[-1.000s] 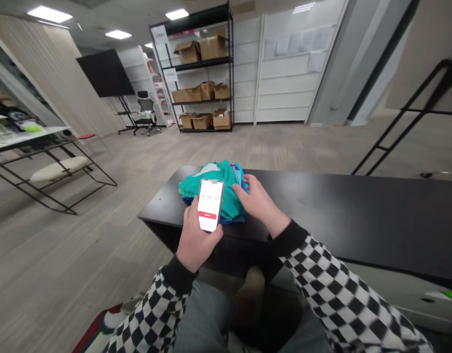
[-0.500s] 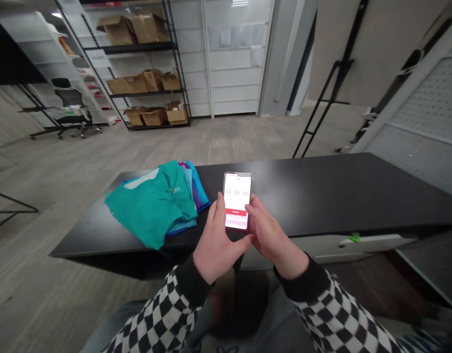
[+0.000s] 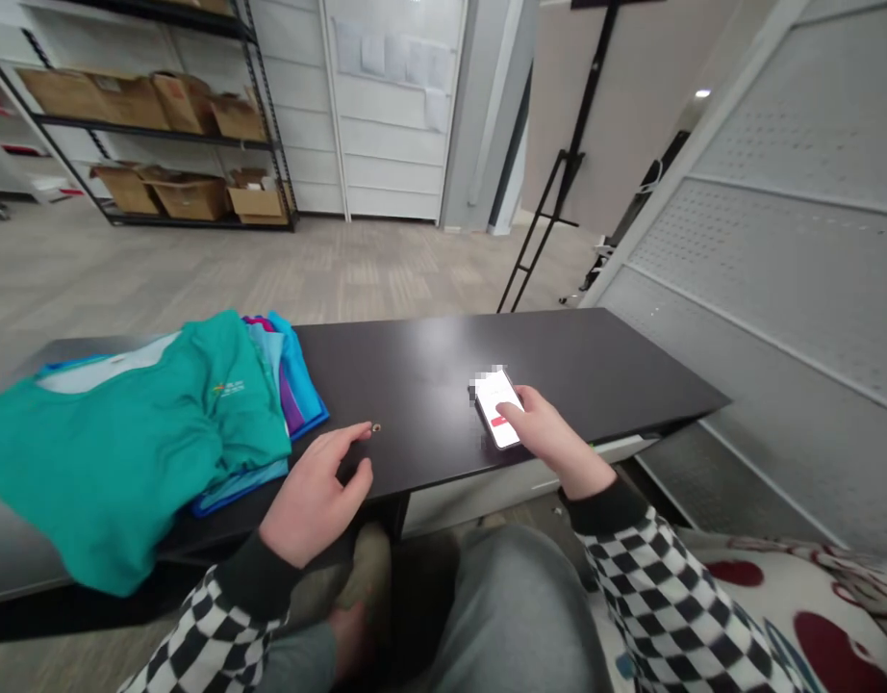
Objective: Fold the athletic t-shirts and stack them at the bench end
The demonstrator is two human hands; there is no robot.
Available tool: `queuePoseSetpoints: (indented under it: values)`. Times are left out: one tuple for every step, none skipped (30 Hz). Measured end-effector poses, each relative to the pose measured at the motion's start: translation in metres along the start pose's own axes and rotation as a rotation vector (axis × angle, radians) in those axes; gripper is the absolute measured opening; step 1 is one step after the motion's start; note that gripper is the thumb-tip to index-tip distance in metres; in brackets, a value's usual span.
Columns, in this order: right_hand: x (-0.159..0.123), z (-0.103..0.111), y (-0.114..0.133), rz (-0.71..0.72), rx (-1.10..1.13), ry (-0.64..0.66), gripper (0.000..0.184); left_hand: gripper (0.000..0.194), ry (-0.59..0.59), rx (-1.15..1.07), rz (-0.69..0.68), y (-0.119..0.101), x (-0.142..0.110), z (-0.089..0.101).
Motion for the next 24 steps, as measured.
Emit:
queuePoseSetpoints:
  values:
    - [0.000,0.001,0.003,0.016,-0.081,-0.005,0.033,0.040,-0.003,-0.001,0.002,-0.001,0.000,0.000]
    - [-0.001,0.001,0.009,0.042,-0.172,-0.008,0.033,0.040,-0.008,0.001,0.002,-0.003,0.000,0.000]
    - [-0.003,0.000,0.015,0.075,-0.271,-0.007,0.034,0.040,-0.006,0.003,0.000,-0.005,0.000,0.000]
    - [-0.006,-0.001,0.021,0.112,-0.367,-0.003,0.037,0.040,-0.002,0.004,-0.003,-0.006,0.000,0.000]
    - [-0.009,-0.002,0.026,0.146,-0.453,0.004,0.042,0.040,0.004,0.005,-0.009,-0.007,0.000,0.000]
    - [-0.012,-0.003,0.031,0.174,-0.523,0.013,0.050,0.040,0.007,0.005,-0.015,-0.008,0.000,0.000]
    - [-0.015,-0.003,0.034,0.195,-0.578,0.021,0.060,0.040,0.011,0.005,-0.020,-0.008,0.000,0.000]
    - [-0.018,-0.001,0.036,0.211,-0.620,0.025,0.071,0.041,0.012,0.004,-0.022,-0.008,0.000,0.000]
    - [-0.022,0.000,0.038,0.227,-0.652,0.024,0.081,0.041,0.012,0.003,-0.023,-0.007,0.000,0.000]
    - [-0.025,0.002,0.040,0.243,-0.680,0.025,0.089,0.041,0.012,0.002,-0.022,-0.006,-0.001,0.000]
    - [-0.028,0.003,0.042,0.255,-0.704,0.028,0.095,0.041,0.014,0.002,-0.022,-0.004,-0.001,0.000]
    - [-0.032,0.004,0.042,0.261,-0.722,0.038,0.099,0.042,0.017,0.004,-0.022,-0.003,-0.002,-0.001]
    - [-0.034,0.004,0.043,0.260,-0.736,0.052,0.102,0.042,0.021,0.007,-0.025,-0.002,-0.002,-0.002]
    - [-0.036,0.002,0.042,0.256,-0.746,0.068,0.104,0.043,0.023,0.012,-0.030,-0.001,-0.002,-0.003]
    - [-0.038,0.001,0.042,0.251,-0.755,0.077,0.105,0.043,0.028,0.018,-0.034,0.000,-0.002,-0.004]
    - [-0.038,-0.001,0.042,0.248,-0.761,0.075,0.105,0.044,0.032,0.026,-0.038,0.001,-0.002,-0.005]
    - [-0.037,-0.002,0.042,0.242,-0.763,0.069,0.102,0.044,0.037,0.032,-0.039,0.001,-0.001,-0.007]
    - [-0.036,-0.004,0.042,0.231,-0.760,0.065,0.096,0.045,0.044,0.038,-0.040,0.000,0.000,-0.008]
    - [-0.034,-0.004,0.041,0.209,-0.752,0.068,0.088,0.045,0.053,0.041,-0.038,0.000,0.000,-0.009]
    - [-0.032,-0.004,0.038,0.179,-0.741,0.086,0.079,0.045,0.063,0.039,-0.035,-0.002,0.000,-0.009]
    - [-0.031,-0.003,0.035,0.145,-0.731,0.118,0.071,0.044,0.073,0.035,-0.031,-0.003,0.000,-0.009]
    - [-0.031,0.000,0.032,0.111,-0.728,0.156,0.066,0.044,0.088,0.033,-0.016,-0.003,-0.001,-0.008]
    - [-0.032,0.005,0.028,0.085,-0.731,0.192,0.062,0.044,0.111,0.032,0.009,0.000,-0.002,-0.008]
    - [-0.033,0.014,0.023,0.066,-0.750,0.210,0.061,0.044,0.140,0.033,0.033,0.004,-0.003,-0.008]
Point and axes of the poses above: each hand's wrist, its own x-axis towards the middle knuckle, its own z-axis out of the back of the hand, y = z × x, the point moved 8 cm from there along x, towards the middle knuckle, and after that the axes turned 4 degrees about z, right-handed, at the moved point
